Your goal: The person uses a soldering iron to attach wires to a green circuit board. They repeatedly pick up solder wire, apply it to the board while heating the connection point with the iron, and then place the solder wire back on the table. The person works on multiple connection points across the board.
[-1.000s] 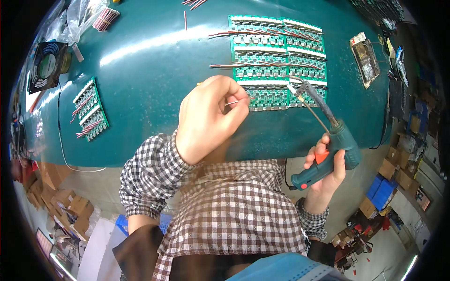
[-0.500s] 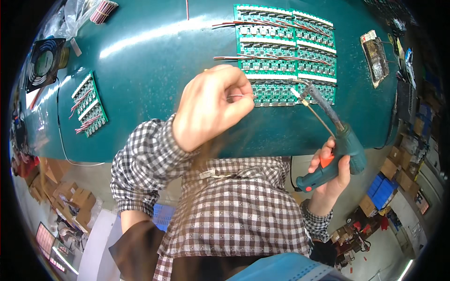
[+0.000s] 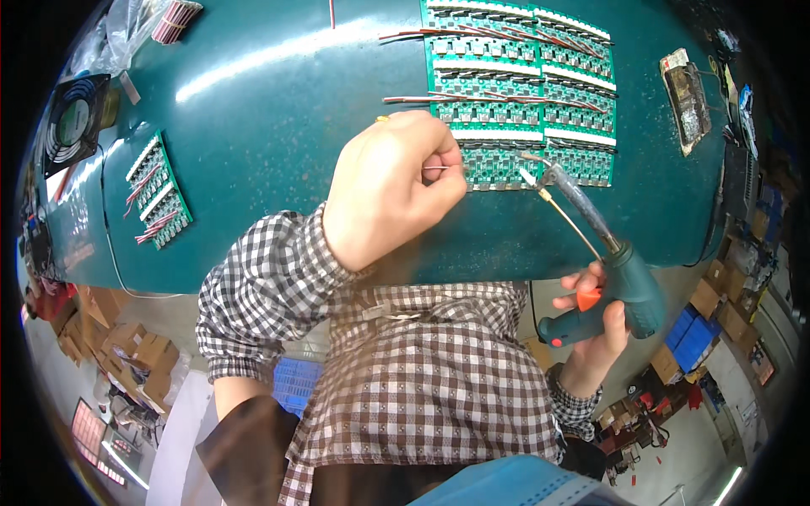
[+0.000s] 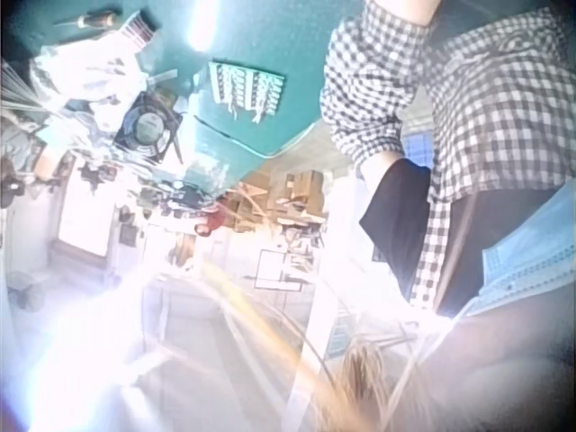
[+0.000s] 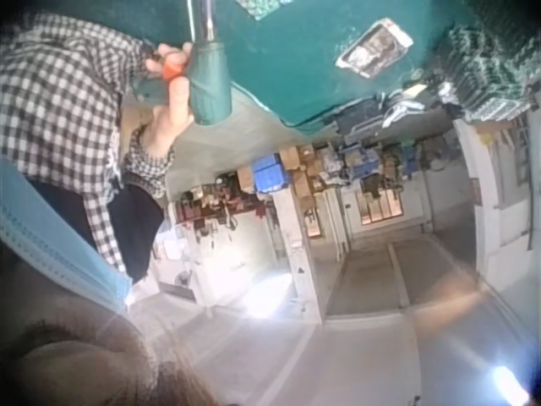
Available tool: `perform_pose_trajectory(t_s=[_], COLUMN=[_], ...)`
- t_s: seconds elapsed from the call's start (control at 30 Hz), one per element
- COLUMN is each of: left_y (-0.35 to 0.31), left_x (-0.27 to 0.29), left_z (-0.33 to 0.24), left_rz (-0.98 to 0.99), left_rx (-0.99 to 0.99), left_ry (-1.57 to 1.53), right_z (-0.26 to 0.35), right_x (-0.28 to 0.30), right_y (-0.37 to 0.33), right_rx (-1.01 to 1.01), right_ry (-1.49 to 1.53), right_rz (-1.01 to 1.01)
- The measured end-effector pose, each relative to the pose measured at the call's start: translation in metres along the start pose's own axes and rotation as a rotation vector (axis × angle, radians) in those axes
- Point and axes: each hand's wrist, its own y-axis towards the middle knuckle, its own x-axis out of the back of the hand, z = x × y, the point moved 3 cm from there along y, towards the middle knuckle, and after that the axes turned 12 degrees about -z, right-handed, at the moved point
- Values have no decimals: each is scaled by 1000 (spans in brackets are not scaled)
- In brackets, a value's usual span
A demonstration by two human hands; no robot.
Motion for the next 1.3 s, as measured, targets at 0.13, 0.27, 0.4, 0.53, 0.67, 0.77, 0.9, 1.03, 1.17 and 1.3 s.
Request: perform_pose_trajectory(t_s=[0.13, 0.27, 0.4, 0.53, 0.67, 0.77, 0.9, 1.03, 1.17, 1.3], left_y=[-1, 0, 0, 0, 2, 5, 14, 13, 10, 9], left_x=[-2, -1, 0, -1, 2, 3, 14, 7, 4, 2], left_z=[4, 4, 4, 4, 3, 11, 14, 5, 1, 3], left_rz=[38, 30, 32, 32, 67, 158, 285, 251, 167, 155], left_rx=[-38, -43, -48, -18, 31, 155, 331, 205, 96, 81], left_ry=[104, 119, 118, 90, 65, -82, -296, -106, 40, 18], right_z=[2, 4, 5, 5, 6, 7, 9, 8, 8, 7], right_x=[1, 0, -3, -3, -4, -7, -9, -10, -11, -8], right_y=[-3, -4, -7, -9, -11, -12, -12, -12, -12, -12], right_rx=[29, 43, 52, 71, 51, 59, 52, 37, 34, 18], right_ry=[-80, -112, -132, -153, -119, -144, -152, -152, -146, -136], right_rz=[-34, -61, -80, -82, -60, -55, -93, -86, -63, -48])
